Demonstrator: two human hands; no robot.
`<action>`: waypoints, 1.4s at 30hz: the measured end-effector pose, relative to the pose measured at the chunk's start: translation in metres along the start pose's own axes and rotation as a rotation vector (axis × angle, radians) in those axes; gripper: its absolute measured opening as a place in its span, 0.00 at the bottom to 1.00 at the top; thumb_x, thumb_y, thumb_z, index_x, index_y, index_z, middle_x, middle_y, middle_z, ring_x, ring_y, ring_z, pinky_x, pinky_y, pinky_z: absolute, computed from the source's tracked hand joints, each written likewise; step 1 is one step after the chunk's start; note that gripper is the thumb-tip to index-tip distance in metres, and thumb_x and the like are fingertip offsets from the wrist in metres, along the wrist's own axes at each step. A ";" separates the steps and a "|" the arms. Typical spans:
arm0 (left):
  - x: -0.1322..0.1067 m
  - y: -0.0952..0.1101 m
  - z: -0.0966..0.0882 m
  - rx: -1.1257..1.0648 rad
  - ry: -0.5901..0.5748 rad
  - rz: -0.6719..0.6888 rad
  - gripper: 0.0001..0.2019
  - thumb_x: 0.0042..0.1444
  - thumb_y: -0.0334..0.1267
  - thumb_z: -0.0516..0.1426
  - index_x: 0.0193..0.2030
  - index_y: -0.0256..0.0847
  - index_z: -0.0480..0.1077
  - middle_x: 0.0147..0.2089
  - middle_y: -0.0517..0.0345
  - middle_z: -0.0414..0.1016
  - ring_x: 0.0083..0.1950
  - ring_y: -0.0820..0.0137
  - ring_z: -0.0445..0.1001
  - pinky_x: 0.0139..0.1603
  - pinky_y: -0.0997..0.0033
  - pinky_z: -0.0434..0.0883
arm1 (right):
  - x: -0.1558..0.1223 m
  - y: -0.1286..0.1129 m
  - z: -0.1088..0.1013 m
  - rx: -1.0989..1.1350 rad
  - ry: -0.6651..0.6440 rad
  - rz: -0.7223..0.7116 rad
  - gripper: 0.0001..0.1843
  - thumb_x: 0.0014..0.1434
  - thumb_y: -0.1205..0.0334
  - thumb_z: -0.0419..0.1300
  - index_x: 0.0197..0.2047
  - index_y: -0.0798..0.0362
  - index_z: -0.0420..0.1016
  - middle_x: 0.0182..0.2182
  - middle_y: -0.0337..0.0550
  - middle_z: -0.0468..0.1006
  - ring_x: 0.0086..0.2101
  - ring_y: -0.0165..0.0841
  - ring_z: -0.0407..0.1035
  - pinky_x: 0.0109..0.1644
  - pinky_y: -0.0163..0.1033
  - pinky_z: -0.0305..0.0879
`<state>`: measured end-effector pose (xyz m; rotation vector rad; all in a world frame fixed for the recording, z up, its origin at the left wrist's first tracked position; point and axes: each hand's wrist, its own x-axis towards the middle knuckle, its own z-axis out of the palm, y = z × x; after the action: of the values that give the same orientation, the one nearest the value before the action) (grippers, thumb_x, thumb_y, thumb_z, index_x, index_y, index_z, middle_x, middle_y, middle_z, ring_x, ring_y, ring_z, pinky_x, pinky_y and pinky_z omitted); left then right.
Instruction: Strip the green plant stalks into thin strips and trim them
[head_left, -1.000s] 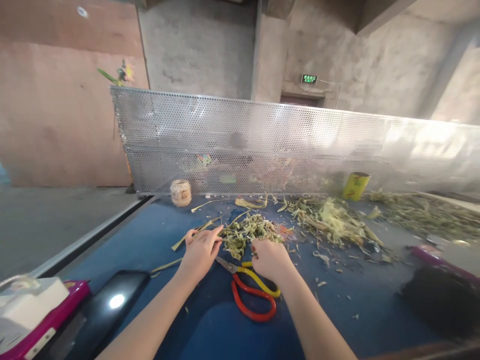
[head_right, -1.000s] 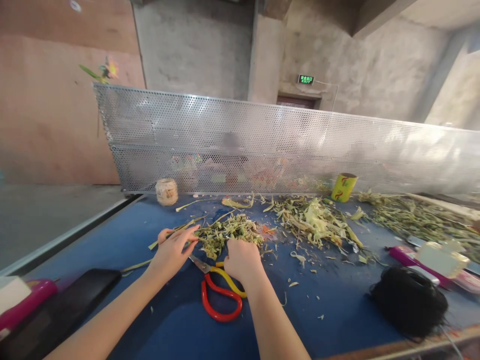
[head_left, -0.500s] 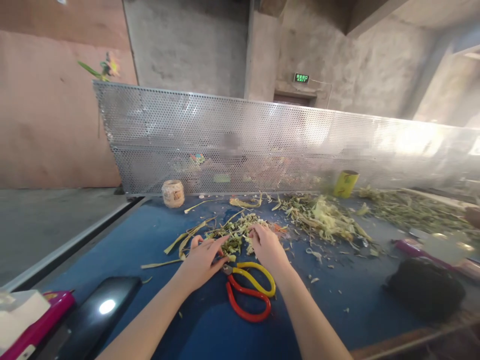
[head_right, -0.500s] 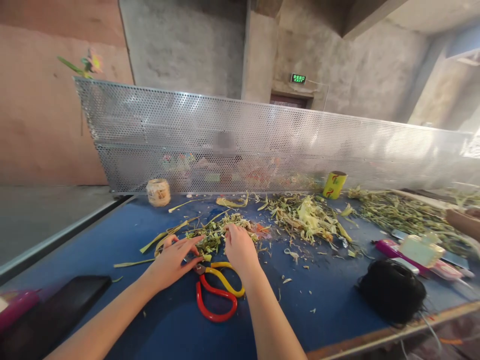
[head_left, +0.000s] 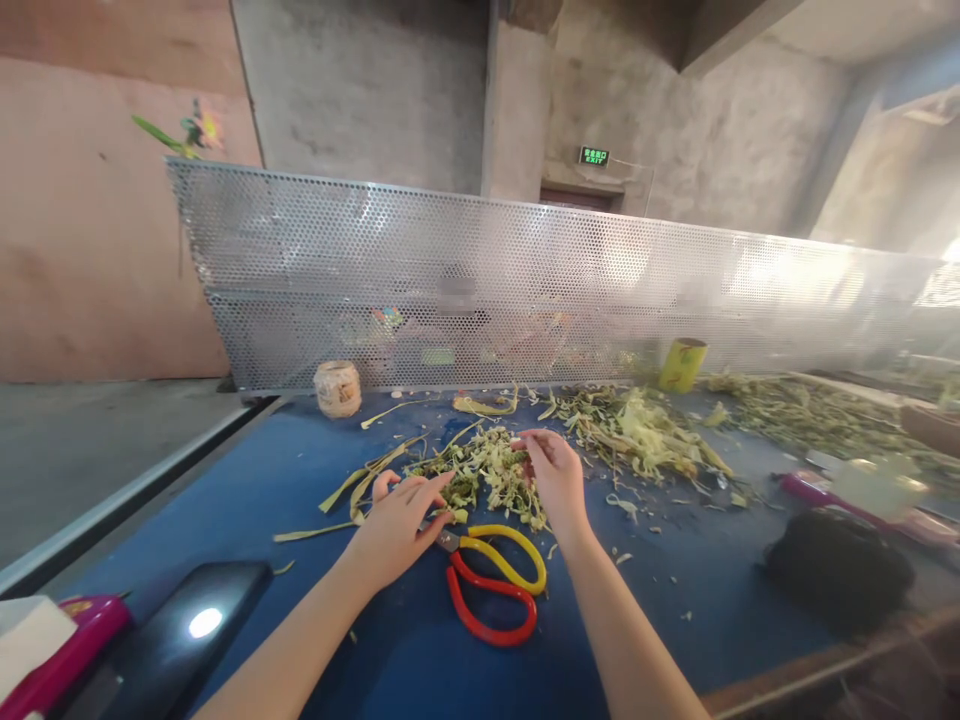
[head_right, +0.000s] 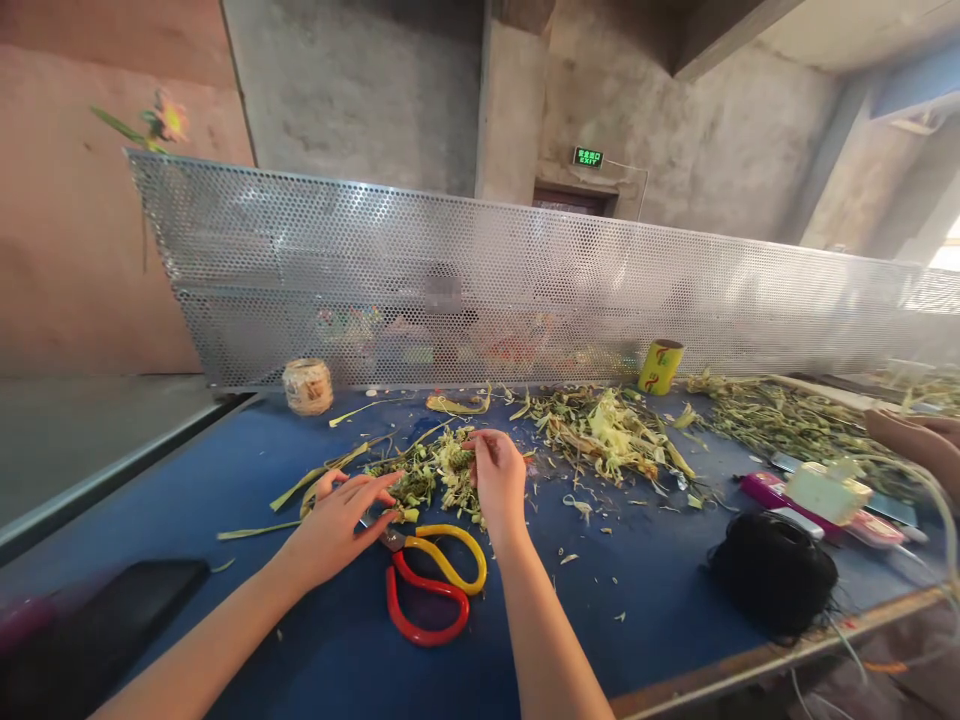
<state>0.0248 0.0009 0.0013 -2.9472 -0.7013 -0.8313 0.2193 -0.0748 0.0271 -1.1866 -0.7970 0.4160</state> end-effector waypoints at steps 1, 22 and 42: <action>0.000 0.000 0.000 -0.003 0.021 0.004 0.19 0.57 0.40 0.49 0.56 0.43 0.53 0.39 0.58 0.75 0.46 0.65 0.70 0.51 0.54 0.52 | 0.000 0.001 0.002 0.066 -0.031 0.028 0.11 0.46 0.54 0.56 0.30 0.54 0.66 0.25 0.40 0.73 0.15 0.24 0.58 0.17 0.33 0.56; -0.001 0.004 -0.003 -0.069 0.358 -0.057 0.26 0.55 0.45 0.51 0.58 0.43 0.47 0.43 0.53 0.73 0.45 0.65 0.72 0.47 0.60 0.60 | -0.018 0.005 0.018 0.289 -0.540 0.290 0.16 0.39 0.57 0.66 0.30 0.56 0.71 0.26 0.38 0.73 0.28 0.30 0.72 0.33 0.37 0.71; -0.001 -0.002 0.002 -0.059 0.373 -0.116 0.15 0.56 0.35 0.48 0.52 0.42 0.56 0.34 0.59 0.74 0.38 0.68 0.73 0.47 0.59 0.59 | -0.027 0.004 0.030 0.265 -0.649 0.318 0.20 0.42 0.50 0.63 0.35 0.55 0.70 0.22 0.36 0.74 0.25 0.28 0.71 0.30 0.36 0.68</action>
<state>0.0241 0.0026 -0.0010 -2.6975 -0.8341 -1.3828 0.1796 -0.0714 0.0192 -0.9289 -1.0650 1.1725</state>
